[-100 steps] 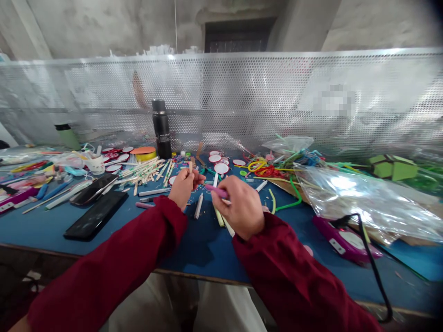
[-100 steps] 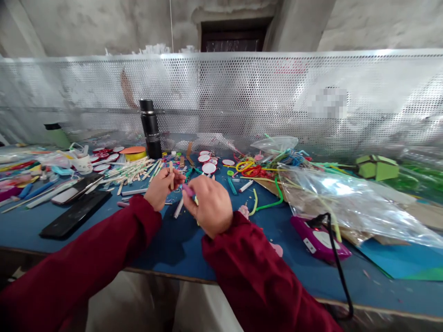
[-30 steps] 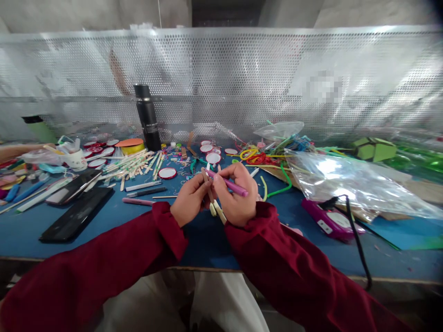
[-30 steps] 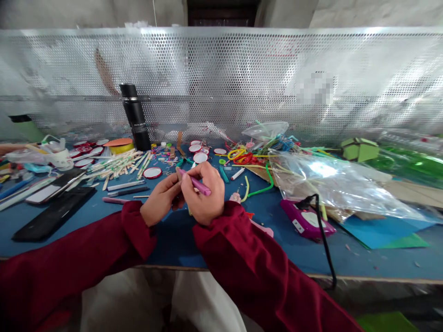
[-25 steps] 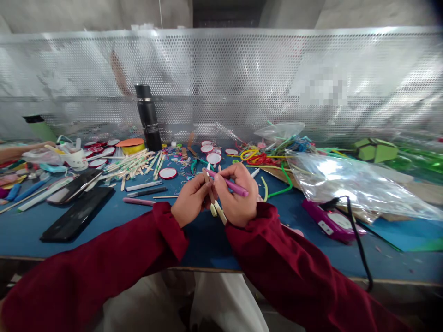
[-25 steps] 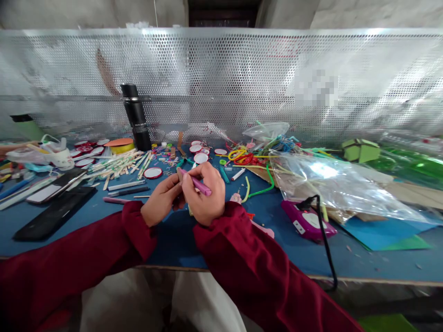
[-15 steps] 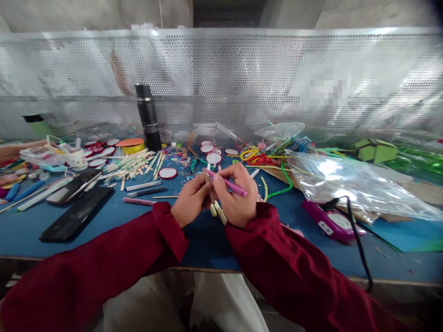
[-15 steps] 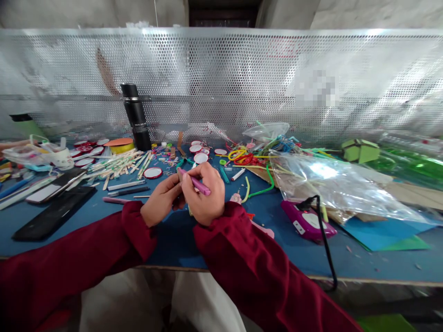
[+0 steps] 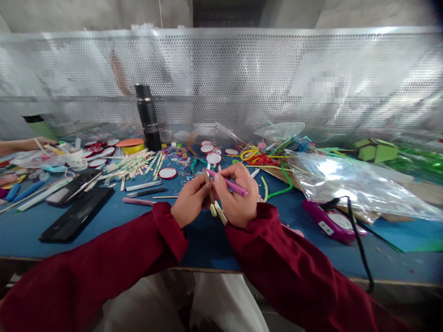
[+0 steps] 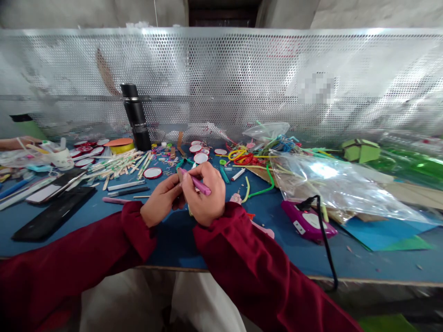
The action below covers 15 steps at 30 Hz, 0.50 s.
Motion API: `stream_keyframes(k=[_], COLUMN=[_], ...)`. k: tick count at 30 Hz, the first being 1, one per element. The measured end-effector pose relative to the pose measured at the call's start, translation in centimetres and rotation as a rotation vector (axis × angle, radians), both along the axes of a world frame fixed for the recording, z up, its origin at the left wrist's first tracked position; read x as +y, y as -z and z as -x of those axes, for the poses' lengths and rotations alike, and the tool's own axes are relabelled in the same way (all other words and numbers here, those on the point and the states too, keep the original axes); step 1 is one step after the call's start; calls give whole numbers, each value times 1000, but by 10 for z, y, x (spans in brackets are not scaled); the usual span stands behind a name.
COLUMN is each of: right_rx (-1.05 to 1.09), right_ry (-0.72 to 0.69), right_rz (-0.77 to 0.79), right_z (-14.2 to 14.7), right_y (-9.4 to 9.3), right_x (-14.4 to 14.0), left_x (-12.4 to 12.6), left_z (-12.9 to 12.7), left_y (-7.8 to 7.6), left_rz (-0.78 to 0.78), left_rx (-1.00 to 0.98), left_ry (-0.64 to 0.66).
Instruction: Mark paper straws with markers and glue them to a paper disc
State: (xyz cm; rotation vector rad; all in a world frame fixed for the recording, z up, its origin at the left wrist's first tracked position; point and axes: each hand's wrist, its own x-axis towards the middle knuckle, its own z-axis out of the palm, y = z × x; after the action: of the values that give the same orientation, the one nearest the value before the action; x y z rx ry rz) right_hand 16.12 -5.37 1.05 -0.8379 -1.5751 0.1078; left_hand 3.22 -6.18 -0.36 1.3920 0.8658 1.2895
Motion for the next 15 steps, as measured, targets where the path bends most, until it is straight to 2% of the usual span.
stream_keyframes(k=[15], right_rx=[-6], right_ry=[0], right_rz=[-2], right_z=[0], right_y=[0], right_x=[-1], left_x=[3], left_z=[1], left_y=[4], left_rz=[-16], left_rx=[0], left_ry=[15])
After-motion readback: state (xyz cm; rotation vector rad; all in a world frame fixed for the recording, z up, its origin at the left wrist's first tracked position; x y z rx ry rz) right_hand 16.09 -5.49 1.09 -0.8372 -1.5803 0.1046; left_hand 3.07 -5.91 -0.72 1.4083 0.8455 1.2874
